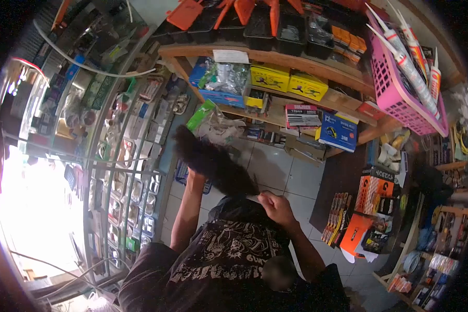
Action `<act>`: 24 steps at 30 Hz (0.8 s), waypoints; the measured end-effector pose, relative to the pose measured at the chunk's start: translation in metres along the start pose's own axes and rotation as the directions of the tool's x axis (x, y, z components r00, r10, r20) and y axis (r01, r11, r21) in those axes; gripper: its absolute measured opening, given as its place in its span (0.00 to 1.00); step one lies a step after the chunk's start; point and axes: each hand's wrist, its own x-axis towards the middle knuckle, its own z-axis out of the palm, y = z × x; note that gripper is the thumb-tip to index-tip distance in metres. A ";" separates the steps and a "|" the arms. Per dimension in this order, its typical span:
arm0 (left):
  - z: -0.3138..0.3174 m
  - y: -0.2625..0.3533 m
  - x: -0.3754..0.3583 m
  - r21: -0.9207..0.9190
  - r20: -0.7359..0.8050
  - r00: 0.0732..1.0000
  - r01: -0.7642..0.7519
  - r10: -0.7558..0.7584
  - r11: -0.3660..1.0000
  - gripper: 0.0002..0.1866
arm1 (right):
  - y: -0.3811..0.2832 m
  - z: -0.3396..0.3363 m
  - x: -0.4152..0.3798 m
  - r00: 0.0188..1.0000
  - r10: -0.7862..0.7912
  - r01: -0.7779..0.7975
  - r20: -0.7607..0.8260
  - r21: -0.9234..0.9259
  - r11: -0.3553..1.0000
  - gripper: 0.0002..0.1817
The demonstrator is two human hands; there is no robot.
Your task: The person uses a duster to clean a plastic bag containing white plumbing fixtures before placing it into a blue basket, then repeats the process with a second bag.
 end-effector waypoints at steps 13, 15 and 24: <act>-0.005 -0.028 -0.005 -0.704 -0.077 0.988 0.042 -0.135 0.709 0.32 | 0.026 0.006 0.001 0.992 -0.040 0.049 -0.121 0.074 0.996 0.14; -0.004 -0.043 -0.004 -0.966 0.164 0.884 0.233 -0.437 0.108 0.34 | 0.035 0.012 0.007 0.983 0.137 -0.084 -0.124 0.363 0.928 0.15; 0.026 0.006 -0.024 -0.839 0.394 0.855 0.485 -0.338 0.248 0.33 | 0.011 -0.003 0.024 0.977 0.141 -0.082 -0.161 0.328 0.941 0.15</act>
